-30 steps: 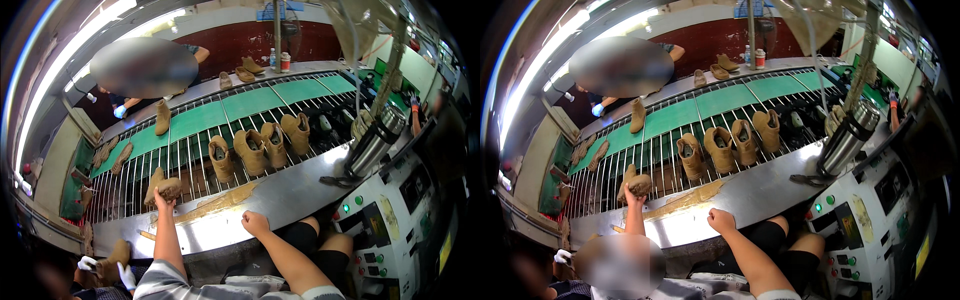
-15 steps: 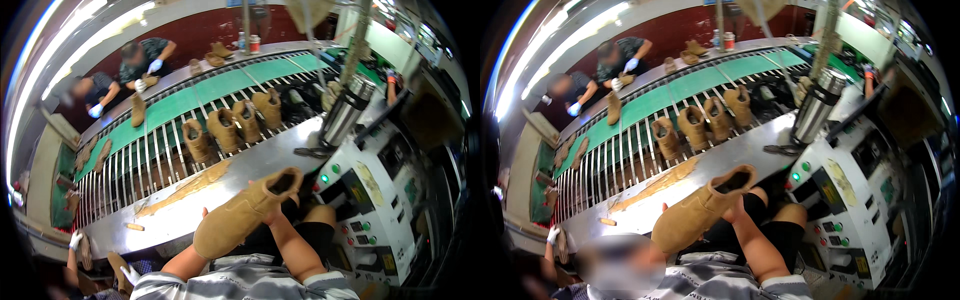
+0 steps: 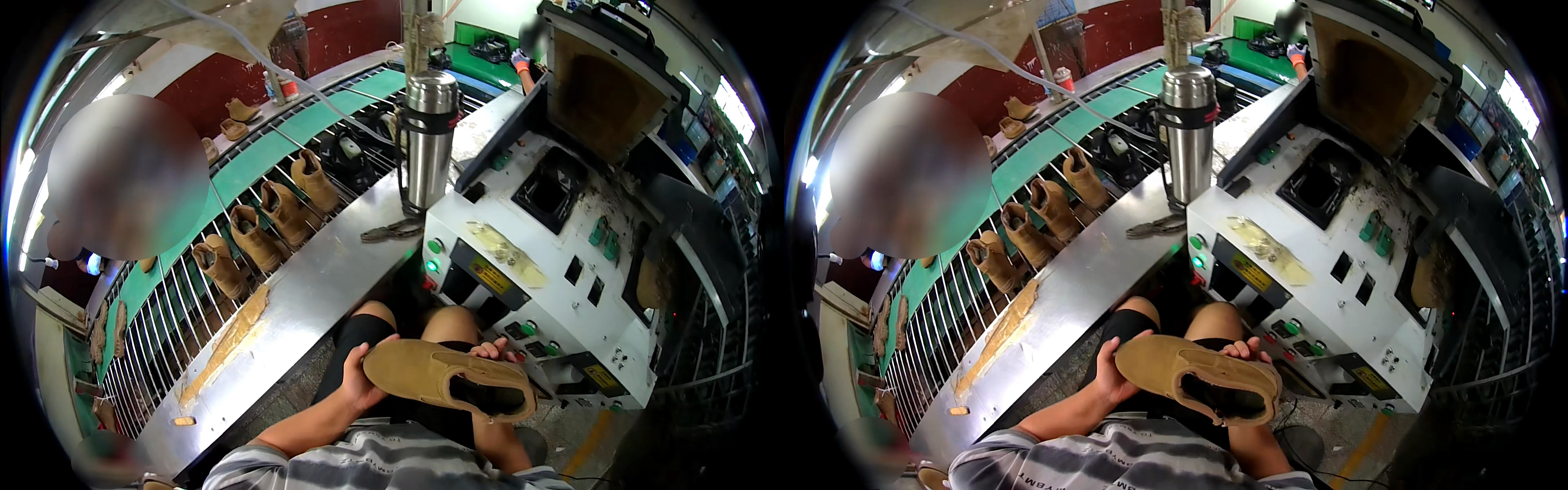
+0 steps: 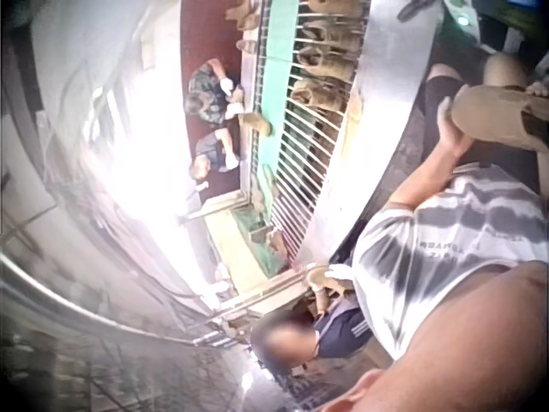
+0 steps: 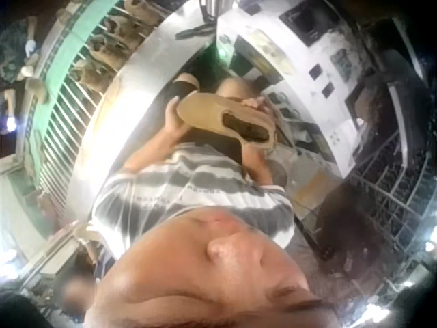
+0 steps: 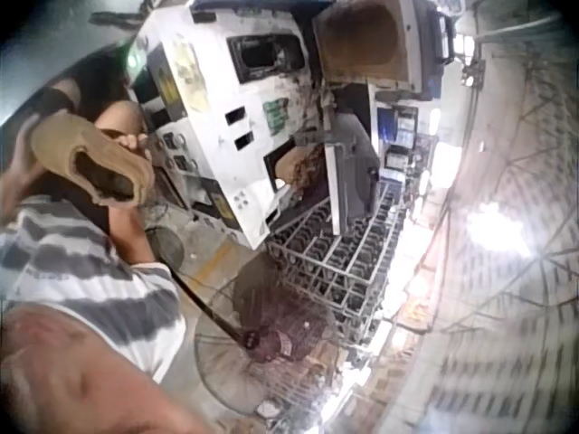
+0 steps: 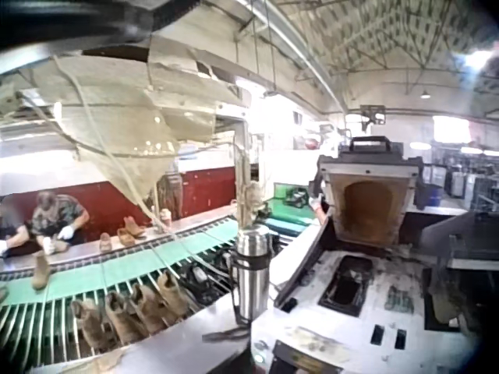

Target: The person takes boots from a conveyor belt, places them into a shoe lasting machine one at a time, and then places the boots back onto the conveyor belt.

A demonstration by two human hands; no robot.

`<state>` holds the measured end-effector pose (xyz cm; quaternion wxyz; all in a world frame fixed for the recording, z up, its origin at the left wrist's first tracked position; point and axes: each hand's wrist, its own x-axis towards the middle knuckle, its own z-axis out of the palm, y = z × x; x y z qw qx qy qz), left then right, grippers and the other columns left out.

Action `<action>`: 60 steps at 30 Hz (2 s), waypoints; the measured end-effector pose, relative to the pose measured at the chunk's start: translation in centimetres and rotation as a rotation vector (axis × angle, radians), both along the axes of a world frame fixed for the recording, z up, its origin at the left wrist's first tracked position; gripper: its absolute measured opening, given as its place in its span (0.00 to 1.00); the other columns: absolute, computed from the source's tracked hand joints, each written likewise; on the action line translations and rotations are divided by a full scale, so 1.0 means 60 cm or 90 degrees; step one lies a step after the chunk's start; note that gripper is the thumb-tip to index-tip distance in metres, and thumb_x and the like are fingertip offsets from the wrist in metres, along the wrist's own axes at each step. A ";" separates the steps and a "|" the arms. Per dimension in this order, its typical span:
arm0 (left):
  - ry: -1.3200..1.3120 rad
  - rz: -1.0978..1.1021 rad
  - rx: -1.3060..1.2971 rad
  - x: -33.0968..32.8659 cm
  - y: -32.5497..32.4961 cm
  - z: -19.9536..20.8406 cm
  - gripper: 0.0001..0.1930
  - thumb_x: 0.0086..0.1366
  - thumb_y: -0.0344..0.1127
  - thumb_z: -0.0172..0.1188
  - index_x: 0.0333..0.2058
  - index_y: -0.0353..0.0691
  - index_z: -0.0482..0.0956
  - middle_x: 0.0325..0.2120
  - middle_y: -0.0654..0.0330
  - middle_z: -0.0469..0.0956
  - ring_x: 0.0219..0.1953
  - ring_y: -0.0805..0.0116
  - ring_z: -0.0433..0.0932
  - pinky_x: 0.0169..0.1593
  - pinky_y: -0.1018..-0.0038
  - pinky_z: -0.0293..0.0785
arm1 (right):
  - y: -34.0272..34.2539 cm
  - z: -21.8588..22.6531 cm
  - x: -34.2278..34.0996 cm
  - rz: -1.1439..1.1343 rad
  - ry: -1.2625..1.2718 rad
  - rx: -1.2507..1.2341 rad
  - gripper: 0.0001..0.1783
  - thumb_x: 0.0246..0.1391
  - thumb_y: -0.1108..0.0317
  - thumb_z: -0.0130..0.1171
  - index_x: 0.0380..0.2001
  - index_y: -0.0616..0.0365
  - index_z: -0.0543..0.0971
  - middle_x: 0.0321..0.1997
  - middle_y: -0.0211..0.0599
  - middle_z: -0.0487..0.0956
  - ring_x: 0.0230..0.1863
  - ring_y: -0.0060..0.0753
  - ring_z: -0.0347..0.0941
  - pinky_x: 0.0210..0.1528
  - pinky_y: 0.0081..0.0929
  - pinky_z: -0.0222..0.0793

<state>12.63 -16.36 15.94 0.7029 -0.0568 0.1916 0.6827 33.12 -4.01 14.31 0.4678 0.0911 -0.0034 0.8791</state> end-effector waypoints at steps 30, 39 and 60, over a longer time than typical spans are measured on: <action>0.690 -0.004 0.165 0.071 0.089 0.146 0.08 0.66 0.31 0.53 0.30 0.35 0.76 0.22 0.65 0.75 0.24 0.79 0.72 0.27 0.79 0.67 | 0.066 0.088 0.084 0.239 -0.191 -0.052 0.50 0.48 0.38 0.60 0.68 0.52 0.56 0.69 0.45 0.59 0.67 0.50 0.59 0.68 0.50 0.56; 1.090 -0.143 -0.013 0.062 0.079 0.131 0.11 0.59 0.28 0.61 0.41 0.33 0.80 0.29 0.54 0.83 0.28 0.76 0.80 0.34 0.76 0.75 | 0.068 0.017 0.124 0.157 -0.391 0.187 0.50 0.43 0.49 0.64 0.65 0.61 0.57 0.64 0.49 0.65 0.61 0.52 0.66 0.62 0.48 0.64; 0.717 -0.061 0.258 0.050 0.087 0.052 0.29 0.64 0.30 0.59 0.62 0.35 0.60 0.58 0.55 0.67 0.59 0.64 0.67 0.61 0.67 0.64 | 0.083 0.057 0.106 -0.014 -0.739 0.449 0.62 0.35 0.46 0.75 0.66 0.64 0.51 0.64 0.43 0.62 0.63 0.39 0.61 0.64 0.39 0.58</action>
